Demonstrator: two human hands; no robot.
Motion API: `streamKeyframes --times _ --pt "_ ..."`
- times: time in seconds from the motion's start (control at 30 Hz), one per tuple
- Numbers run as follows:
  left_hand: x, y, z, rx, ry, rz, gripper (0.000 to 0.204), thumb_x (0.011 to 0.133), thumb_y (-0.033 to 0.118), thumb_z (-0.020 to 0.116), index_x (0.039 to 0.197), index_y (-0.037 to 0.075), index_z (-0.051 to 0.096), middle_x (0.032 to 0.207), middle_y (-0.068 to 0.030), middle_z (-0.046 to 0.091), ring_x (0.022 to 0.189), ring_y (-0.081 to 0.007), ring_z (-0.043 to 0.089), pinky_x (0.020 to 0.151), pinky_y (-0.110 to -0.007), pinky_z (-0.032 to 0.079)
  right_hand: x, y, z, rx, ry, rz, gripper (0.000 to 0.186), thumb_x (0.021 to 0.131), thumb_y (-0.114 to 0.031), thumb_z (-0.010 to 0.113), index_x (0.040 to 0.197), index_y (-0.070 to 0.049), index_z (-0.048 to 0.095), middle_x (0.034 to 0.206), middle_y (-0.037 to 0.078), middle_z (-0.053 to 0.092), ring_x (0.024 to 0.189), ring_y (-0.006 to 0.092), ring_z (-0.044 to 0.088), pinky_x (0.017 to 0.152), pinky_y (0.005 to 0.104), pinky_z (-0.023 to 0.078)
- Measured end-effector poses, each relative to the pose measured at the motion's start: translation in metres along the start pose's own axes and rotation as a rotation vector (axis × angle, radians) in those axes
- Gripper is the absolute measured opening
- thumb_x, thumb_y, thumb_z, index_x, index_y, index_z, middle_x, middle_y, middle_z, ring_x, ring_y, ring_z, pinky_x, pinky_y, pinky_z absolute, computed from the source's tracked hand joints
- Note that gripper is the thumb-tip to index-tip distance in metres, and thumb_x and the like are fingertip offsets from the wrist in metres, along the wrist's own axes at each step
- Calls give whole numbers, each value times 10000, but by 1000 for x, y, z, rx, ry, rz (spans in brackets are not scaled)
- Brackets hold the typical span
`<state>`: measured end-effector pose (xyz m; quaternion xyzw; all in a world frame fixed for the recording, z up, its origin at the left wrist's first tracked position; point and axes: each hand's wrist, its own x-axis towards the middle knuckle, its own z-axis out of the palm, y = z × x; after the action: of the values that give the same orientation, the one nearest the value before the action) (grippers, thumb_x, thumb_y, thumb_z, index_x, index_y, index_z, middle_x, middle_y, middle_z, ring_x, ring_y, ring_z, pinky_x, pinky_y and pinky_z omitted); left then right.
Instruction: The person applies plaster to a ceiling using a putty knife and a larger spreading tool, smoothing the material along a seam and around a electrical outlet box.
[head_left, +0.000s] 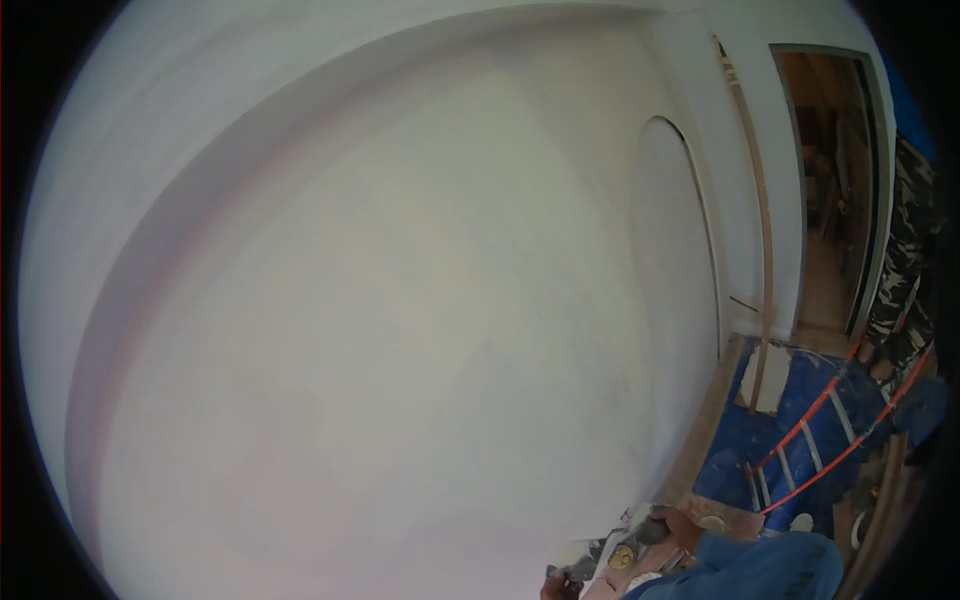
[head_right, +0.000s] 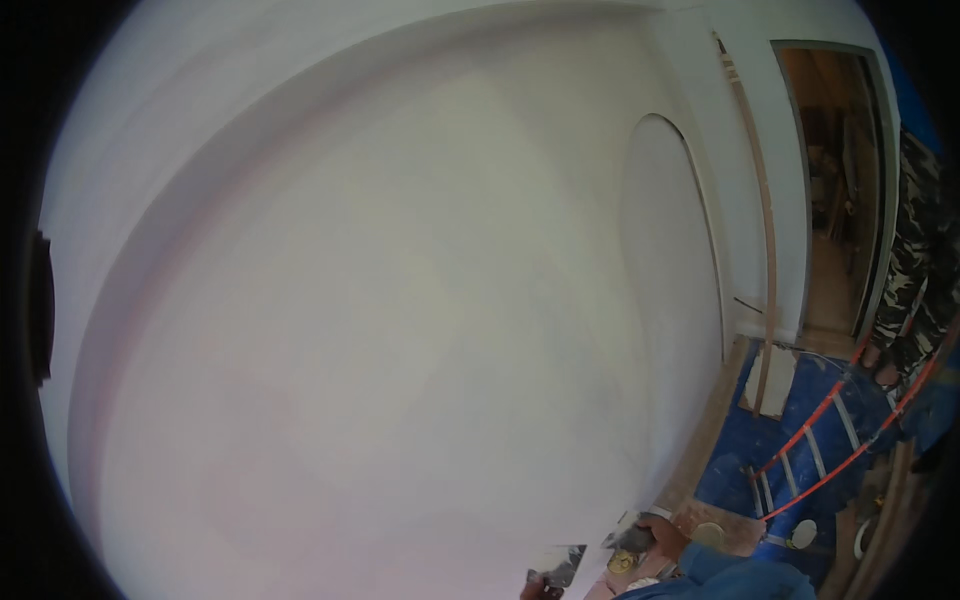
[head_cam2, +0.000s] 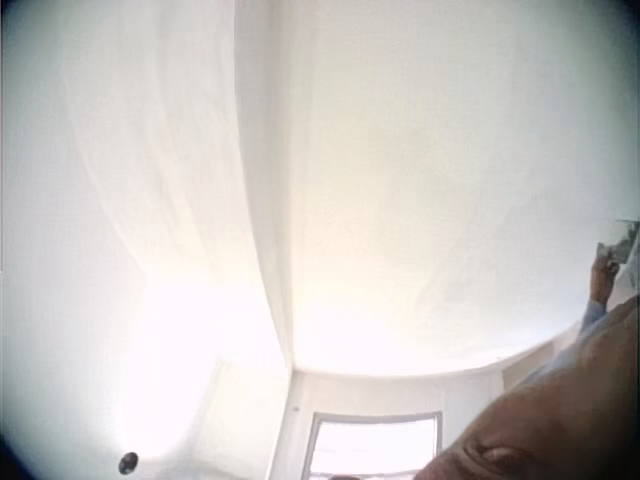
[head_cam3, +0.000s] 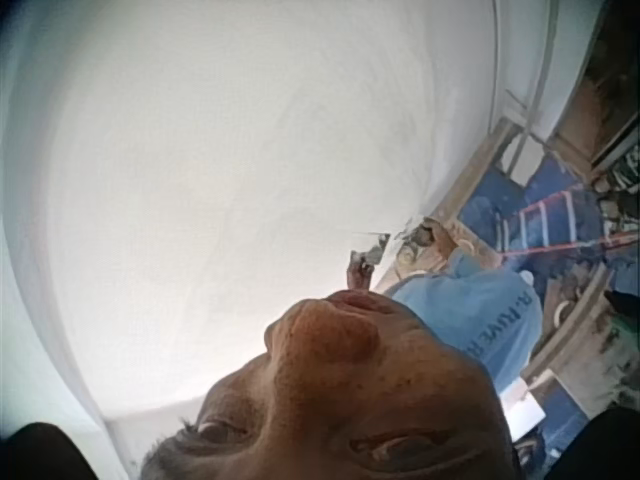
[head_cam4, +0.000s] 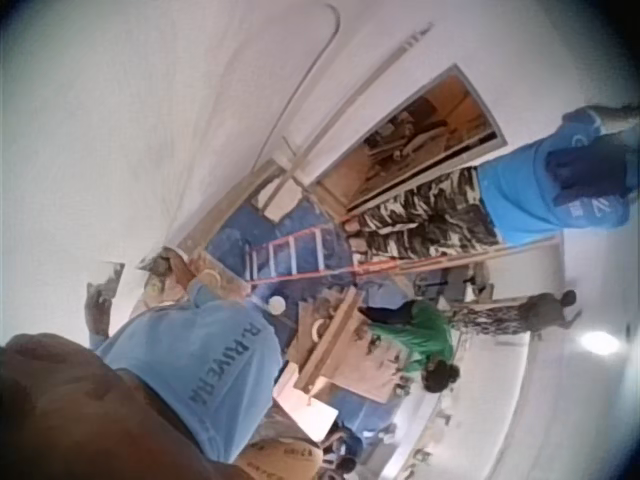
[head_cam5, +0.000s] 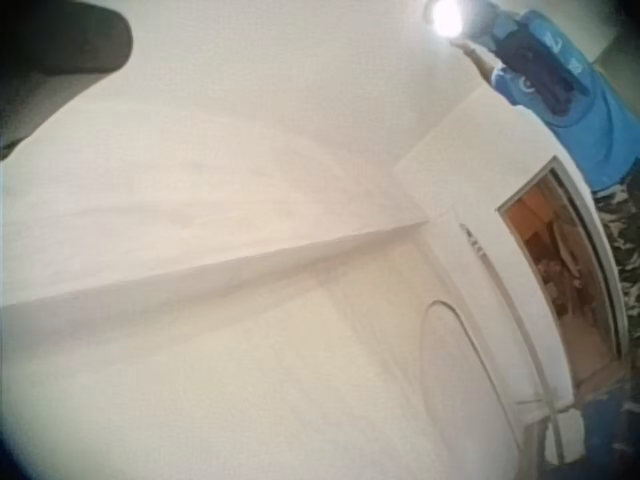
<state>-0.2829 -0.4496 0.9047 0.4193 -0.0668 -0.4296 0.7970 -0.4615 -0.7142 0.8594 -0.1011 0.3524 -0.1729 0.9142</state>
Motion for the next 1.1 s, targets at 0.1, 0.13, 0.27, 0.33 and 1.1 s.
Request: streamKeyframes --times 0.1,0.13,0.27,0.33,1.1 --pt "10 65 49 782 104 153 306 920 199 648 1189 61 601 1015 -64 691 887 -190 661 754 -319 544 29 -11 19 -189 -71 -236 199 897 -151 610 1049 -24 627 1007 112 659 923 229 648 823 352 548" --pt "16 83 79 381 65 138 248 937 165 589 1135 18 610 1015 -83 680 917 -198 650 814 -351 534 28 -23 32 -413 -22 -343 169 876 -128 640 1018 -35 646 965 89 663 902 197 639 763 343 534" --pt "20 134 140 -10 94 201 241 924 87 529 1118 -45 582 1056 -106 644 976 -198 628 862 -344 524 -42 -63 191 -562 -158 -643 158 829 -84 733 954 8 701 880 4 690 770 133 640 709 296 521" --pt "14 139 164 -35 48 235 250 922 54 523 1149 -44 561 1073 -104 640 993 -194 628 886 -339 516 -87 -73 233 -874 -287 -765 246 843 -38 690 1079 26 670 920 33 687 827 129 626 741 283 504" --pt "-6 157 178 129 -61 334 346 995 136 531 1297 -33 510 1160 -107 635 1020 -186 632 879 -339 536 -26 -13 154 -1572 -838 -957 383 781 -45 649 1158 -28 581 1067 146 573 969 316 597 746 403 525"
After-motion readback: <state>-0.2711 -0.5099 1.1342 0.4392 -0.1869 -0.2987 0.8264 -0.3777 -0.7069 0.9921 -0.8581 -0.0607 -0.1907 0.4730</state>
